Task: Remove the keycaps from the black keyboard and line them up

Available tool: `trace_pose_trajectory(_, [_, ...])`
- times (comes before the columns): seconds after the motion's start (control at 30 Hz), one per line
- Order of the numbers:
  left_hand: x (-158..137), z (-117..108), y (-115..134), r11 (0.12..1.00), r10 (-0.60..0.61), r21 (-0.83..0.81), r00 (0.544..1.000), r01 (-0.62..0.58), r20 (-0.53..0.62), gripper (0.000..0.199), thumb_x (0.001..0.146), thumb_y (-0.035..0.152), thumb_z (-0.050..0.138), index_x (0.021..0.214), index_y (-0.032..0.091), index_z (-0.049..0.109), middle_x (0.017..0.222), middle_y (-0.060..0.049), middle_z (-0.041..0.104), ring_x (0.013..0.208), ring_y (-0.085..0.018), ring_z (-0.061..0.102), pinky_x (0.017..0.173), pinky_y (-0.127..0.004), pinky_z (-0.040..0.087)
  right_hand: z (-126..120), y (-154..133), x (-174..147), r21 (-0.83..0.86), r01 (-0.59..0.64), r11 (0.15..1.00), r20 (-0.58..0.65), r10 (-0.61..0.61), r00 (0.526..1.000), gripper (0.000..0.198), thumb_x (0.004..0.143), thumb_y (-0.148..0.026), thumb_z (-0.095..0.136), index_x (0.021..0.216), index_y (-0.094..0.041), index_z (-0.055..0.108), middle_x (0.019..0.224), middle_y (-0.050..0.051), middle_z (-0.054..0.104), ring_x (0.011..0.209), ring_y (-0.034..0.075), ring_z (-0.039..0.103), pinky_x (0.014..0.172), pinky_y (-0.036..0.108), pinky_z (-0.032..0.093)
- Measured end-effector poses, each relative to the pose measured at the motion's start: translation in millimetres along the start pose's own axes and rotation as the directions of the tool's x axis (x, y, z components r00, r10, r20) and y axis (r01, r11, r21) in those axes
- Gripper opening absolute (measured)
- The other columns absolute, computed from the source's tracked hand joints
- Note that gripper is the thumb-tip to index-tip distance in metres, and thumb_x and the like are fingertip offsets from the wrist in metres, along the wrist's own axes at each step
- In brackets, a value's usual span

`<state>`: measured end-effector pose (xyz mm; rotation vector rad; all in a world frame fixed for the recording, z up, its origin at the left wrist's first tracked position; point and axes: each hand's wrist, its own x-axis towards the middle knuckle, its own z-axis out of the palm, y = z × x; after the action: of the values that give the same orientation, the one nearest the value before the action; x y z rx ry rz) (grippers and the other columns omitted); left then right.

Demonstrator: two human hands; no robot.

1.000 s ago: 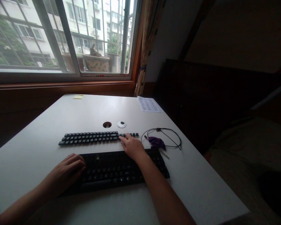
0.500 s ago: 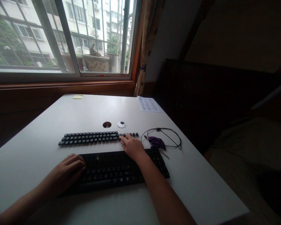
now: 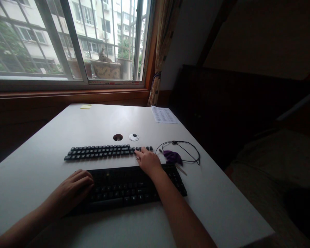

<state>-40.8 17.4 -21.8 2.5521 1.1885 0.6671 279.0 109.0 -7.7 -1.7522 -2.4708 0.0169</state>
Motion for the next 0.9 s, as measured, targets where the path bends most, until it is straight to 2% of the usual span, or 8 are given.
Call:
trace_pose_trajectory(0.2, [0,2,-2,1.000,-0.011,0.002,1.000,0.011,-0.002,0.014,0.098,0.021,0.046,0.090,0.020,0.058,0.095,-0.006,0.060,0.089,-0.021,0.053,0.078,-0.034,0.045,0,0,-1,-0.004,-0.003,1.000,-0.003,0.003,1.000,0.038,0.098,-0.034,0.043,0.132,-0.033,0.058,0.114,0.005,0.062,0.093,0.020,0.064,0.077,0.029,0.047])
trace_pose_trajectory(0.3, [-1,2,-3,1.000,-0.009,0.000,1.000,0.009,0.003,0.013,0.098,0.021,0.046,0.091,0.020,0.058,0.095,-0.006,0.060,0.089,-0.021,0.053,0.078,-0.034,0.045,-1,0,-2,0.007,0.007,1.000,-0.043,-0.007,0.999,0.038,0.097,-0.031,0.045,0.133,-0.034,0.057,0.112,0.004,0.063,0.090,0.020,0.065,0.075,0.029,0.048])
trace_pose_trajectory(0.47, [0,2,-3,1.000,-0.006,0.009,1.000,0.006,-0.012,0.013,0.097,0.021,0.047,0.090,0.020,0.058,0.095,-0.006,0.061,0.089,-0.021,0.053,0.079,-0.034,0.045,-12,9,-4,0.175,0.040,0.984,-0.230,0.001,0.973,0.036,0.098,-0.029,0.042,0.129,-0.027,0.060,0.106,0.006,0.064,0.090,0.020,0.064,0.081,0.029,0.048])
trace_pose_trajectory(0.6, [0,2,-3,1.000,-0.008,0.009,1.000,0.008,-0.009,0.013,0.097,0.022,0.048,0.090,0.020,0.059,0.095,-0.006,0.061,0.089,-0.021,0.054,0.079,-0.034,0.045,-38,29,-11,0.398,0.154,0.904,-0.419,0.029,0.908,0.031,0.099,-0.031,0.040,0.108,-0.018,0.067,0.103,0.008,0.066,0.098,0.020,0.061,0.090,0.030,0.045])
trace_pose_trajectory(0.63, [0,2,-3,1.000,-0.008,0.008,1.000,0.008,-0.009,0.013,0.096,0.022,0.048,0.090,0.020,0.059,0.095,-0.006,0.061,0.089,-0.021,0.054,0.079,-0.034,0.045,-46,34,-15,0.436,0.155,0.887,-0.424,0.050,0.904,0.032,0.100,-0.033,0.039,0.102,-0.018,0.067,0.099,0.008,0.066,0.096,0.021,0.062,0.089,0.031,0.045])
trace_pose_trajectory(0.73, [0,2,-3,1.000,-0.007,0.008,1.000,0.007,-0.009,0.013,0.097,0.022,0.048,0.091,0.020,0.059,0.095,-0.006,0.061,0.089,-0.020,0.054,0.079,-0.034,0.045,-65,45,-30,0.543,0.051,0.838,-0.328,0.156,0.932,0.040,0.101,-0.043,0.036,0.088,-0.019,0.067,0.079,0.004,0.064,0.077,0.019,0.061,0.075,0.029,0.046])
trace_pose_trajectory(0.77, [0,2,-3,1.000,-0.006,0.008,1.000,0.006,-0.008,0.013,0.097,0.022,0.048,0.091,0.020,0.059,0.095,-0.006,0.061,0.089,-0.020,0.054,0.078,-0.034,0.045,-68,47,-37,0.561,0.024,0.828,-0.307,0.182,0.934,0.042,0.101,-0.045,0.036,0.085,-0.020,0.066,0.078,0.003,0.063,0.074,0.018,0.061,0.072,0.029,0.045])
trace_pose_trajectory(0.9, [0,1,-3,1.000,-0.006,0.008,1.000,0.006,-0.001,0.015,0.097,0.022,0.047,0.090,0.020,0.059,0.094,-0.006,0.061,0.088,-0.020,0.054,0.078,-0.033,0.046,-67,49,-63,0.535,-0.070,0.842,-0.286,0.258,0.923,0.046,0.100,-0.048,0.036,0.073,-0.020,0.060,0.070,0.001,0.061,0.069,0.017,0.058,0.068,0.028,0.041])
